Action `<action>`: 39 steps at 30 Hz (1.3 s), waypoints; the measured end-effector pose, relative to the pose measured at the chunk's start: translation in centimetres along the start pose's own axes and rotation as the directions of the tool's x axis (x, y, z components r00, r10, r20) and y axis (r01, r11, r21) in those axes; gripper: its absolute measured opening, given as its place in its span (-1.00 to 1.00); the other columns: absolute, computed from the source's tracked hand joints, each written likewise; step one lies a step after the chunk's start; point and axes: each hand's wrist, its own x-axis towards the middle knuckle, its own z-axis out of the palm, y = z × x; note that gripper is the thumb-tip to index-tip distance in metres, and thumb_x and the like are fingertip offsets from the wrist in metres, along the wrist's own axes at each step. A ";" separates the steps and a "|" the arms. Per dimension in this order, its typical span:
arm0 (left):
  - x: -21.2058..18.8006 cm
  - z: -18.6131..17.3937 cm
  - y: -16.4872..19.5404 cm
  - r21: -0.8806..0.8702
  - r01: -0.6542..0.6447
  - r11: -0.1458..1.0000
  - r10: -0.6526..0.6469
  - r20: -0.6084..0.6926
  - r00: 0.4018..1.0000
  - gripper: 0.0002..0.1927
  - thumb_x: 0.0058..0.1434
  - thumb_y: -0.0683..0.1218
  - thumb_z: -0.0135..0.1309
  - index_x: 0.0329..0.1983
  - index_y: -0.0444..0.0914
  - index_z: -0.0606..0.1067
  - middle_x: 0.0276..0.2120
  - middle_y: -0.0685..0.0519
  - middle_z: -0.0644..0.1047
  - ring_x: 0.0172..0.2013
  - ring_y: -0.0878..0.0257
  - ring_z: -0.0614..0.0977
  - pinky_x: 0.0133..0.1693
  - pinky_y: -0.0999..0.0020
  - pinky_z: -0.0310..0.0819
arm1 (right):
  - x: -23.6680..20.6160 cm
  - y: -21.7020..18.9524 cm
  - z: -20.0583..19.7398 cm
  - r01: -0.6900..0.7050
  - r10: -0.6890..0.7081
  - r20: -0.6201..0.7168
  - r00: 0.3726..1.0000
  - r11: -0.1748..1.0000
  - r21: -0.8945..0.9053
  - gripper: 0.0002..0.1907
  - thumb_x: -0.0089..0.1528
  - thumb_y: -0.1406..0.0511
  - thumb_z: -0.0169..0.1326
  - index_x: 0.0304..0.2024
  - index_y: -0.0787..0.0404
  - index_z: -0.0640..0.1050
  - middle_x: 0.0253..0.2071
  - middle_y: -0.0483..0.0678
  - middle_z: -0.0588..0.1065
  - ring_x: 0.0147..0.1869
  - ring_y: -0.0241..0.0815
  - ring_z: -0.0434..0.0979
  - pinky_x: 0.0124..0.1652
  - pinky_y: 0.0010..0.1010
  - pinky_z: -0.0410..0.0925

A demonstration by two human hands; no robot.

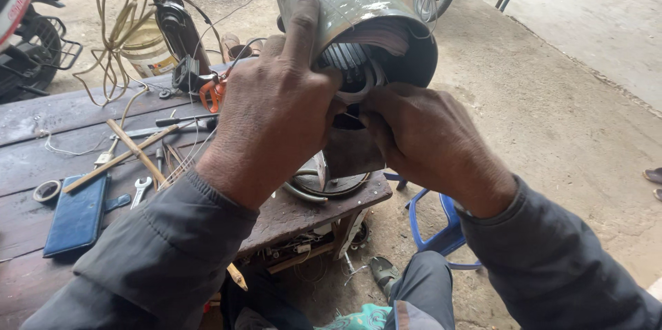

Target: The person works on a cylindrical drum mounted on a bench stand, fitting components inside its opening and winding white wire around it. They use a wooden block to press the wire into place and pliers to cut and secure the wire, then adjust the wound coil by hand.

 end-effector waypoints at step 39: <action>-0.6 2.3 -1.2 -0.035 -0.009 0.999 0.001 -0.225 0.974 -0.90 0.06 -0.16 0.26 -0.39 -0.29 0.69 0.21 -0.34 0.38 0.03 -0.09 0.61 -0.22 0.10 0.65 | 0.8 -0.4 2.1 0.119 -0.123 -0.181 0.976 0.992 -0.030 -0.85 0.26 0.44 0.26 -0.21 0.23 0.51 -0.25 0.02 0.58 -0.27 -0.03 0.68 -0.36 -0.29 0.47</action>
